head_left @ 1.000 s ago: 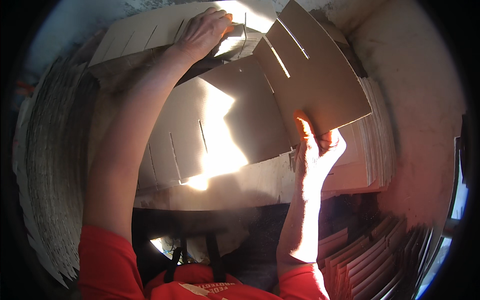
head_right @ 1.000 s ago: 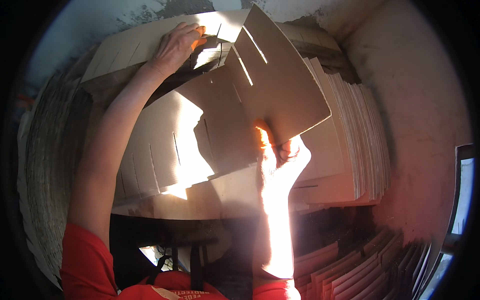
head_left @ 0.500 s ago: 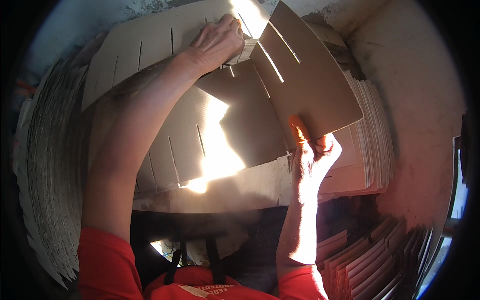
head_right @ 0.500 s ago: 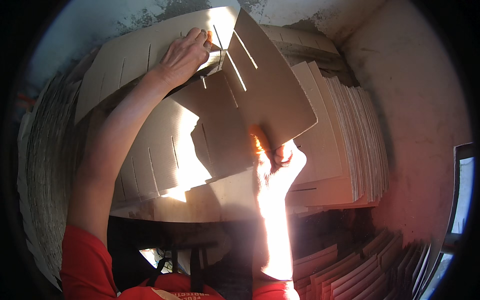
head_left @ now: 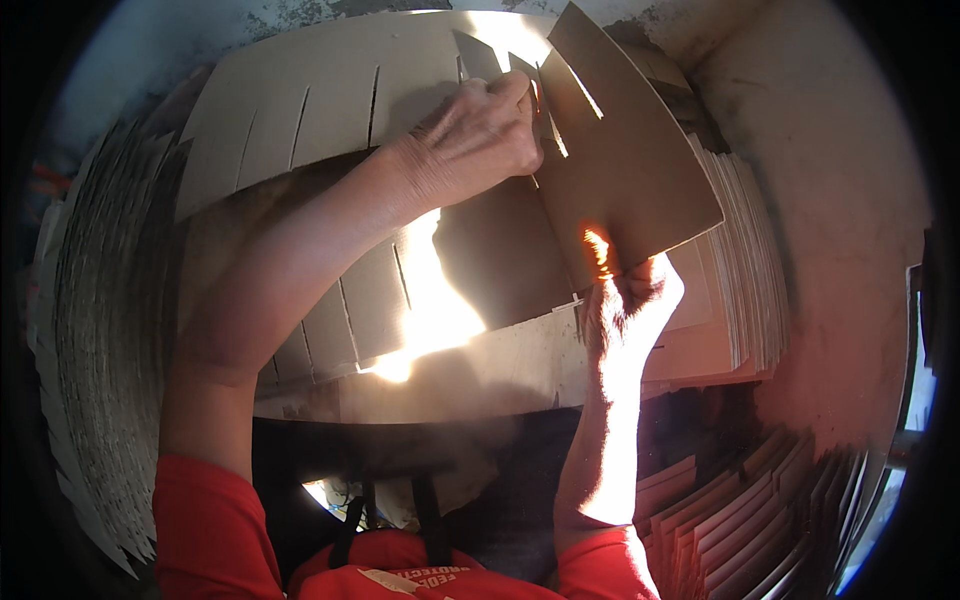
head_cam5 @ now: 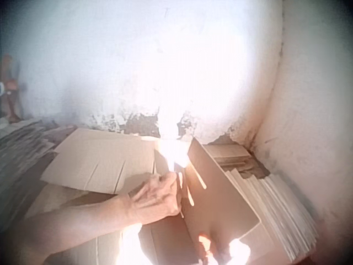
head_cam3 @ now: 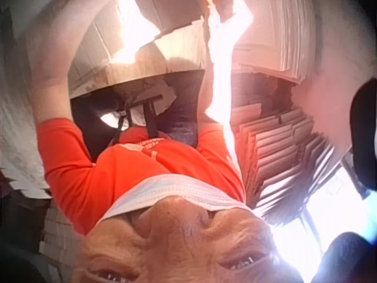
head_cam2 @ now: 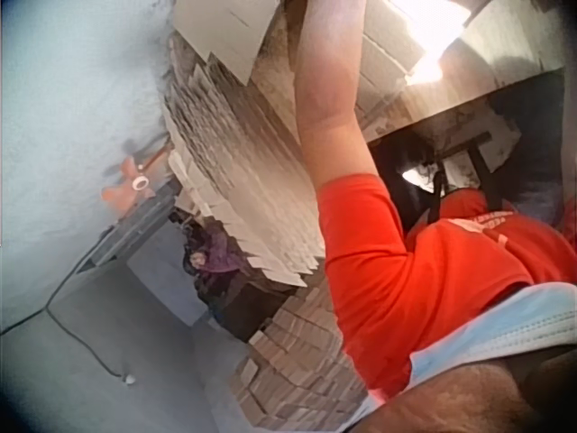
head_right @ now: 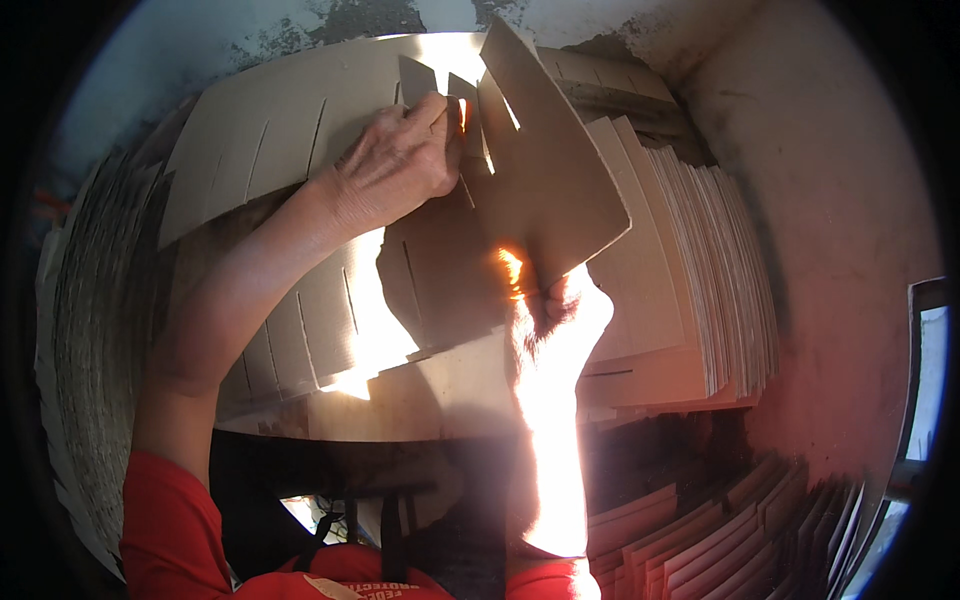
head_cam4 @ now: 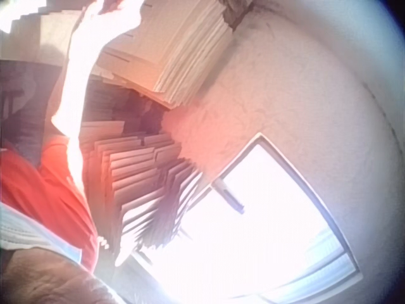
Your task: The person sits on the floor and repeatedly picks up flat cardboard sheets, folds them along pre-scored lines, and stacks the assembled boxes. The person handles the cardboard by hand and places the finished boxes into a growing stack.
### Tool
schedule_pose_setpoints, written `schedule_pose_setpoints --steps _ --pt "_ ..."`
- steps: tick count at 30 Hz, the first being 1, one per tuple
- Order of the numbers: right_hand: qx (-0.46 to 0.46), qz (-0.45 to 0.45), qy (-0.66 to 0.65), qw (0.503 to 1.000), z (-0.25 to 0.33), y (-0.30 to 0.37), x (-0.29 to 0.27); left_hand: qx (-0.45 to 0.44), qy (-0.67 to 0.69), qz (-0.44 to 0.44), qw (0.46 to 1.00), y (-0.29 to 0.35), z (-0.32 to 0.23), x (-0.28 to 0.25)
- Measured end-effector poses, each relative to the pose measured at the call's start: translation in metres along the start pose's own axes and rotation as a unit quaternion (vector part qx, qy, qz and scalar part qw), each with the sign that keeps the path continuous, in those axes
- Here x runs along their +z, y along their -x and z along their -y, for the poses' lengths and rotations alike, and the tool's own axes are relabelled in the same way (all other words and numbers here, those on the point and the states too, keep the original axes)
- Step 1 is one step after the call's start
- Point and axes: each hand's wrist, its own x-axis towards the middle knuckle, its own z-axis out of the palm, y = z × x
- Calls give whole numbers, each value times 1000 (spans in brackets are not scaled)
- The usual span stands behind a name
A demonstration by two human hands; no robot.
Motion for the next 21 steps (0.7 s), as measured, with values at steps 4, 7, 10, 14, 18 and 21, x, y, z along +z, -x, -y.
schedule_pose_setpoints --steps 4,7,10,14,18,21 --pt "-22 -64 -17 998 31 -1 7 -64 116 -18 991 3 -4 -3" --pt "10 -42 10 999 35 3 1 -95 294 -117 944 8 -18 -4" --pt "-10 -58 -12 998 19 3 -5 36 129 -89 987 9 -55 -38" --pt "-16 -81 -26 996 17 2 0 78 77 -82 991 23 -80 -56" --pt "-22 -103 -15 994 10 2 -3 -84 254 -122 956 18 -50 -50" --pt "-18 -90 -30 995 8 4 -4 -187 191 -177 947 13 17 2"
